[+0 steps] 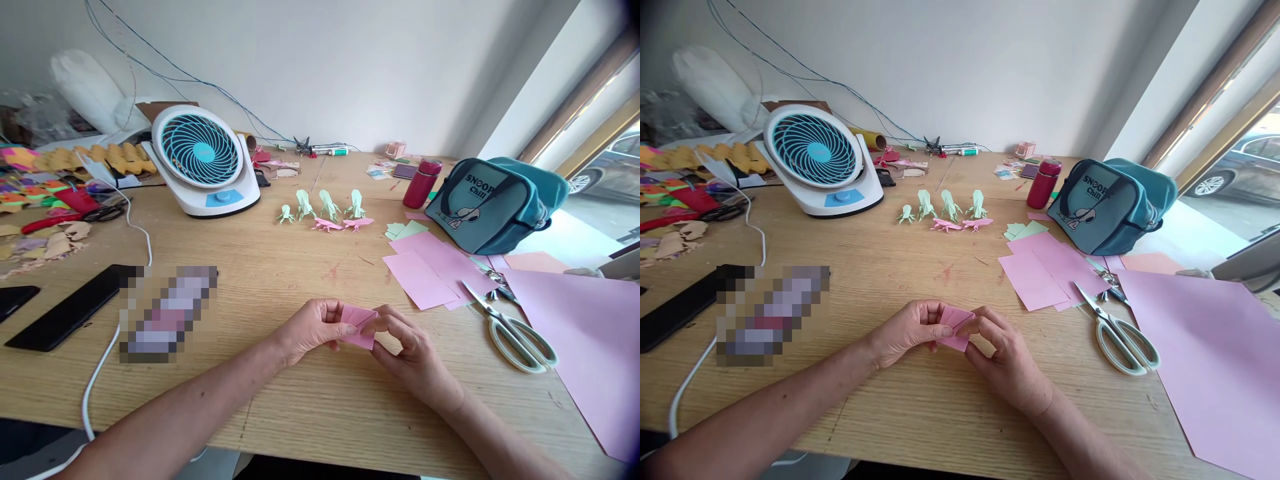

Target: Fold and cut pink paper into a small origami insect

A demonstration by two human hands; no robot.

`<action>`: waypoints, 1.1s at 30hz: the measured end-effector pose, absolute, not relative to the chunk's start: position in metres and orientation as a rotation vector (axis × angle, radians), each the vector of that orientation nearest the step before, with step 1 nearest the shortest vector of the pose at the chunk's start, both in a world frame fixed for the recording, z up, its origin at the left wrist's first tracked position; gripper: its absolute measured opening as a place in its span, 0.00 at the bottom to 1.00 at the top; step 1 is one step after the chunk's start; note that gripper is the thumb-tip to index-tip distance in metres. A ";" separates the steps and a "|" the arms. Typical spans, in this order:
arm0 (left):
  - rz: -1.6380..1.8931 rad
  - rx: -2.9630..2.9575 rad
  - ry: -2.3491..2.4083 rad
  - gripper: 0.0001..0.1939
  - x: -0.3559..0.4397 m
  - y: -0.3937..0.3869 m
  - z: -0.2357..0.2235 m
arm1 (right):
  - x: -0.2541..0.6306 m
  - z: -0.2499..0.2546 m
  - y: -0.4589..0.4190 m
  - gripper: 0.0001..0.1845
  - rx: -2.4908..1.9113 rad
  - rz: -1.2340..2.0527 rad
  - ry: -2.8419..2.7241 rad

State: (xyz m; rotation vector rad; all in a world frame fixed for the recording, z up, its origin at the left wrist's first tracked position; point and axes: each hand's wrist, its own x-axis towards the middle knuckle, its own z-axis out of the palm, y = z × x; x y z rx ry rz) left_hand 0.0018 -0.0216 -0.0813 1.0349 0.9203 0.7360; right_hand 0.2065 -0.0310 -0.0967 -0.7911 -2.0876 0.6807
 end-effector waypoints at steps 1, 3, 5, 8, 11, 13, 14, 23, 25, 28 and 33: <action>0.733 1.044 0.923 0.17 0.002 -0.021 -0.080 | 0.207 -0.097 -0.031 0.12 -0.791 0.676 -2.091; 0.735 1.059 0.929 0.16 0.001 -0.021 -0.079 | 0.208 -0.097 -0.031 0.11 -0.793 0.671 -2.091; 0.739 1.066 0.933 0.16 0.001 -0.021 -0.079 | 0.209 -0.098 -0.031 0.09 -0.798 0.672 -2.082; 0.753 1.069 0.918 0.15 0.001 -0.021 -0.080 | 0.209 -0.097 -0.030 0.06 -0.811 0.696 -2.059; 0.768 1.075 0.890 0.14 0.002 -0.021 -0.081 | 0.209 -0.096 -0.030 0.03 -0.826 0.751 -2.024; 0.770 1.090 0.881 0.13 0.003 -0.022 -0.083 | 0.208 -0.097 -0.030 0.03 -0.843 0.827 -1.980; 0.769 1.101 0.878 0.14 0.003 -0.022 -0.084 | 0.208 -0.098 -0.030 0.03 -0.855 0.881 -1.945; 0.750 1.350 0.926 0.14 0.003 -0.027 -0.091 | 0.202 -0.112 -0.026 0.05 -0.824 1.373 -1.538; 0.738 1.435 0.970 0.15 0.004 -0.029 -0.088 | 0.201 -0.112 -0.026 0.05 -0.821 1.418 -1.499; 0.726 1.560 1.026 0.14 0.005 -0.032 -0.082 | 0.200 -0.111 -0.025 0.06 -0.817 1.450 -1.470; 0.740 1.656 1.057 0.05 0.008 -0.036 -0.076 | 0.200 -0.113 -0.027 0.07 -0.875 1.431 -1.445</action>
